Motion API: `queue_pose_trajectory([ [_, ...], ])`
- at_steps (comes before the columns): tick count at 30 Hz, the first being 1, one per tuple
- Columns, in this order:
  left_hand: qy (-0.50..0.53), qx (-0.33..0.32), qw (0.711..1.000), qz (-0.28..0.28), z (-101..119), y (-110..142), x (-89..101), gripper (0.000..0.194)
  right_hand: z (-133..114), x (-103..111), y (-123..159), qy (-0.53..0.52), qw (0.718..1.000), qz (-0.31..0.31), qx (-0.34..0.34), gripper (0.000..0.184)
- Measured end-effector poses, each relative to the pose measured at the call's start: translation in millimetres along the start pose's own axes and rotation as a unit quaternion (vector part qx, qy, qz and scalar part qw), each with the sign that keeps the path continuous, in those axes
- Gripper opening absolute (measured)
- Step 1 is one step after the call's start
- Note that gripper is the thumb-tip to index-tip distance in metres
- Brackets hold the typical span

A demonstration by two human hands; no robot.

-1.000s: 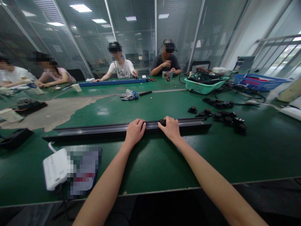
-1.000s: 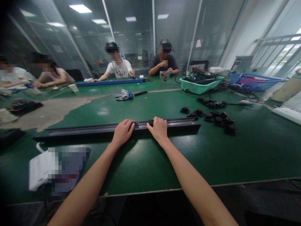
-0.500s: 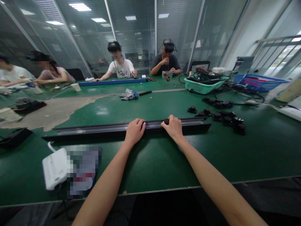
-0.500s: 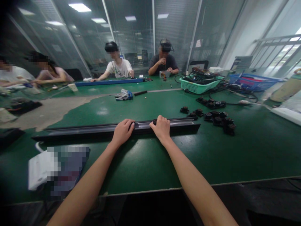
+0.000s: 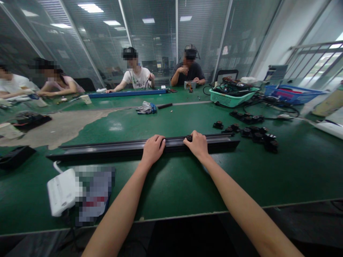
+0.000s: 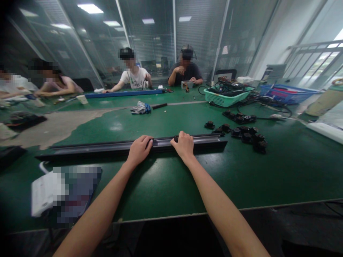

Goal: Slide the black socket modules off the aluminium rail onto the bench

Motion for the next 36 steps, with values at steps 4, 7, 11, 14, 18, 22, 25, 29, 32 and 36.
queue_pose_trajectory([
  [4, -0.001, -0.001, 1.0, 0.004, 0.5, 0.6, 0.9, 0.03, 2.7, -2.2, -2.1, -0.006, 1.0, -0.009, 0.008, 0.022],
  [7, -0.003, -0.004, 1.0, 0.005, 0.3, 1.0, 1.0, 0.03, 7.4, -1.7, -7.7, 0.0, 0.999, -0.042, 0.021, 0.023],
  [11, -0.003, -0.005, 1.0, 0.007, -1.1, 0.8, 0.0, 0.03, 15.5, 1.5, -11.8, -0.014, 0.994, -0.091, 0.062, 0.023],
  [14, -0.003, -0.006, 1.0, 0.008, -2.1, 0.7, -0.8, 0.029, 18.4, 1.3, -6.3, -0.025, 0.994, -0.064, 0.088, 0.025],
  [18, -0.002, -0.007, 1.0, 0.004, -2.3, 0.7, -1.2, 0.029, 17.0, -1.9, 4.4, -0.011, 0.996, -0.002, 0.084, 0.03],
  [22, 0.0, -0.004, 1.0, 0.003, -1.2, 0.5, -0.8, 0.029, 15.5, -1.9, 7.3, -0.022, 0.996, -0.003, 0.091, 0.033],
  [25, -0.002, -0.001, 1.0, 0.0, -0.1, 0.2, -0.2, 0.029, 15.7, -0.6, 6.3, -0.019, 0.996, -0.003, 0.09, 0.034],
  [29, -0.001, 0.0, 1.0, -0.002, 1.2, 0.0, 0.8, 0.03, 15.1, -0.3, 5.8, -0.017, 0.996, -0.006, 0.089, 0.033],
  [32, -0.005, 0.0, 1.0, -0.002, 1.8, -0.1, 1.4, 0.03, 13.5, -0.3, 6.2, -0.014, 0.996, -0.005, 0.086, 0.032],
  [36, -0.006, -0.001, 1.0, -0.003, 1.6, -0.4, 1.2, 0.029, 11.9, -0.6, 5.8, -0.013, 0.997, -0.001, 0.079, 0.029],
])
Point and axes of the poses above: each hand's wrist, its own y-axis away from the middle knuckle, its own x-axis out of the back of the hand, z = x × y, the point moved 1 cm from there along -y, towards the middle knuckle, and after that the axes turned 8 degrees about x, right-handed, at the moved point
